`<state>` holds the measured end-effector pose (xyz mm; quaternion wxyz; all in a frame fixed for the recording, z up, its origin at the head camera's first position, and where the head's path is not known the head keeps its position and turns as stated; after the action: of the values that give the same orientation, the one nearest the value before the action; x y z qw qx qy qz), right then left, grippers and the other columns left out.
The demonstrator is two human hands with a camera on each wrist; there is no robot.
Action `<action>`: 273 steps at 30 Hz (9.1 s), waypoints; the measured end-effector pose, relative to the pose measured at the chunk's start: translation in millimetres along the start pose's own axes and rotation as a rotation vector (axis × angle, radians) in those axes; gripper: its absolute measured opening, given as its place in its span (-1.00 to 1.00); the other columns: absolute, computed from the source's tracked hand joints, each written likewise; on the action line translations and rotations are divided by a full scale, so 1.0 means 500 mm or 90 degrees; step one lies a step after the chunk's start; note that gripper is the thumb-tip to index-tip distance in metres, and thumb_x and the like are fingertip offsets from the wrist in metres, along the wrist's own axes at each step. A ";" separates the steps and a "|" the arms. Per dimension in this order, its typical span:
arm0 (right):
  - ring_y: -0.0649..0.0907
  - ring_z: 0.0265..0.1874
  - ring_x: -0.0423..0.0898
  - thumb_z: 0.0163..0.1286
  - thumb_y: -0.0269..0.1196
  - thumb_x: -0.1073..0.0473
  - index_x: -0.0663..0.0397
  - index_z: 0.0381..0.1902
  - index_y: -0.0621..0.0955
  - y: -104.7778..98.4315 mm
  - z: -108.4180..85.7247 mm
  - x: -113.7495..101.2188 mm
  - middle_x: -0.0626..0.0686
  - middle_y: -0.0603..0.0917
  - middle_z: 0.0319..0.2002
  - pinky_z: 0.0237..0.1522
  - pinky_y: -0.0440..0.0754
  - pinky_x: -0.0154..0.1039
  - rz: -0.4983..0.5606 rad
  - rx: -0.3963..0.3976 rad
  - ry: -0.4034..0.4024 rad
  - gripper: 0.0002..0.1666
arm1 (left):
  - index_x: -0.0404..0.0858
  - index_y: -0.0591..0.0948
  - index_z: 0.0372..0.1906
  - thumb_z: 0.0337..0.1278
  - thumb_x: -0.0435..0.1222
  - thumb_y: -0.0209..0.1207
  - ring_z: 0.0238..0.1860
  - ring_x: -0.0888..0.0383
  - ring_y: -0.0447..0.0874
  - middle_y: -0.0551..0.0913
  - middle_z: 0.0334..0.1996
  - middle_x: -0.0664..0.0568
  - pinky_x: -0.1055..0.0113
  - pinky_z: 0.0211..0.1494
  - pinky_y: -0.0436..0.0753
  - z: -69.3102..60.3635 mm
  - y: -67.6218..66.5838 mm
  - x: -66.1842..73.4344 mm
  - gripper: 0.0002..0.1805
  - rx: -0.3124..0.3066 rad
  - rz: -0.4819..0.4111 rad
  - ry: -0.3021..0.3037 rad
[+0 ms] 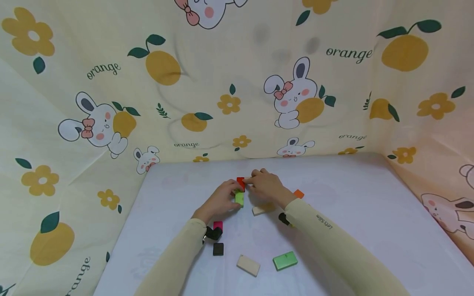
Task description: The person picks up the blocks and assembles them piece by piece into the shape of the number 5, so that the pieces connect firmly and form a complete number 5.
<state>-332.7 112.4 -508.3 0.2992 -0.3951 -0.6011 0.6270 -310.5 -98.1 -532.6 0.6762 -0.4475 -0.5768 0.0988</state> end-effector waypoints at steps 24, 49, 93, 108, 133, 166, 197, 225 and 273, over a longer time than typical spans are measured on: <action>0.57 0.14 0.13 0.65 0.27 -0.02 -0.25 0.47 0.66 0.001 0.003 0.001 0.12 0.66 0.21 0.06 0.74 0.12 0.004 -0.013 0.010 -0.51 | -0.21 0.67 0.30 0.29 -0.26 0.51 0.24 0.09 0.46 0.54 0.28 0.07 0.24 0.30 0.62 -0.004 0.017 0.002 -0.48 0.014 0.069 0.030; 0.54 0.07 0.11 0.68 0.15 0.06 -0.26 0.46 0.66 0.005 0.002 -0.001 0.08 0.63 0.17 -0.10 0.72 0.06 -0.014 -0.014 0.017 -0.52 | -0.13 0.71 0.36 0.45 -0.35 0.20 0.55 0.05 0.38 0.50 0.49 0.07 0.07 0.57 0.39 -0.026 0.002 -0.003 -0.55 -0.028 0.213 0.100; 0.64 0.20 0.15 0.42 0.35 0.22 0.02 0.22 0.79 -0.062 -0.073 0.025 0.11 0.70 0.21 0.21 0.65 0.18 0.186 0.018 0.003 -0.57 | -0.15 0.74 0.33 0.41 -0.29 0.39 0.54 0.04 0.40 0.50 0.49 0.04 0.11 0.56 0.41 -0.026 0.003 0.013 -0.57 -0.027 0.220 0.076; 0.62 -0.13 -0.08 0.25 0.60 0.25 -0.12 -0.02 0.86 -0.005 -0.097 0.016 -0.09 0.72 -0.09 0.00 0.67 0.00 0.206 -0.072 0.001 -0.66 | -0.10 0.75 0.32 0.40 -0.28 0.41 0.53 0.08 0.39 0.50 0.49 0.10 0.15 0.55 0.41 -0.016 0.007 0.010 -0.57 -0.028 0.218 0.060; 0.60 -0.27 -0.11 0.33 0.58 0.25 -0.11 -0.11 0.84 -0.010 -0.098 0.001 -0.17 0.71 -0.29 -0.07 0.66 -0.06 0.203 -0.068 -0.008 -0.78 | -0.10 0.76 0.32 0.43 -0.26 0.40 0.52 0.09 0.40 0.53 0.46 0.09 0.16 0.56 0.41 -0.023 0.013 0.008 -0.58 -0.036 0.239 0.061; 0.61 -0.35 -0.11 0.37 0.54 0.23 -0.08 -0.13 0.83 0.003 -0.050 -0.016 -0.16 0.68 -0.38 -0.23 0.64 -0.10 0.212 -0.067 0.028 -0.84 | -0.16 0.77 0.28 0.40 -0.30 0.41 0.47 0.06 0.46 0.57 0.42 0.05 0.14 0.54 0.44 -0.017 0.009 0.008 -0.60 -0.018 0.233 0.083; 0.61 -0.33 -0.12 0.36 0.55 0.21 -0.14 -0.10 0.83 0.017 -0.050 -0.023 -0.21 0.69 -0.34 -0.17 0.65 -0.07 0.207 -0.060 0.045 -0.81 | -0.15 0.77 0.27 0.39 -0.29 0.43 0.46 0.05 0.47 0.57 0.42 0.04 0.15 0.53 0.45 -0.017 0.010 0.011 -0.61 -0.007 0.245 0.090; 0.64 -0.22 -0.05 0.32 0.55 0.19 -0.07 0.02 0.80 0.001 -0.057 -0.010 -0.08 0.74 -0.19 -0.05 0.69 0.01 0.231 -0.060 0.068 -0.68 | -0.10 0.69 0.39 0.39 -0.07 0.45 0.41 0.08 0.46 0.59 0.37 0.05 0.19 0.47 0.51 -0.011 0.011 0.022 -0.46 -0.003 0.268 0.101; 0.60 -0.12 0.12 0.40 0.46 0.27 0.11 0.18 0.75 -0.065 -0.205 0.229 0.15 0.67 -0.07 -0.18 0.67 -0.07 0.261 -0.057 0.144 -0.60 | -0.08 0.45 0.63 0.41 0.20 0.28 0.53 0.03 0.26 0.36 0.58 0.07 0.15 0.55 0.38 -0.083 0.079 0.104 -0.17 -0.092 0.468 0.145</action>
<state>-306.5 266.1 -488.0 0.2134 -0.5896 -0.4981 0.5990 -243.1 -61.8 -522.1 0.6224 -0.6788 -0.3047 0.2429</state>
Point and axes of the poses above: each hand's wrist, its own z-axis towards the middle knuckle, its own y-axis out of the palm, x = y × z, the point moved 1 cm from there along z, towards the middle knuckle
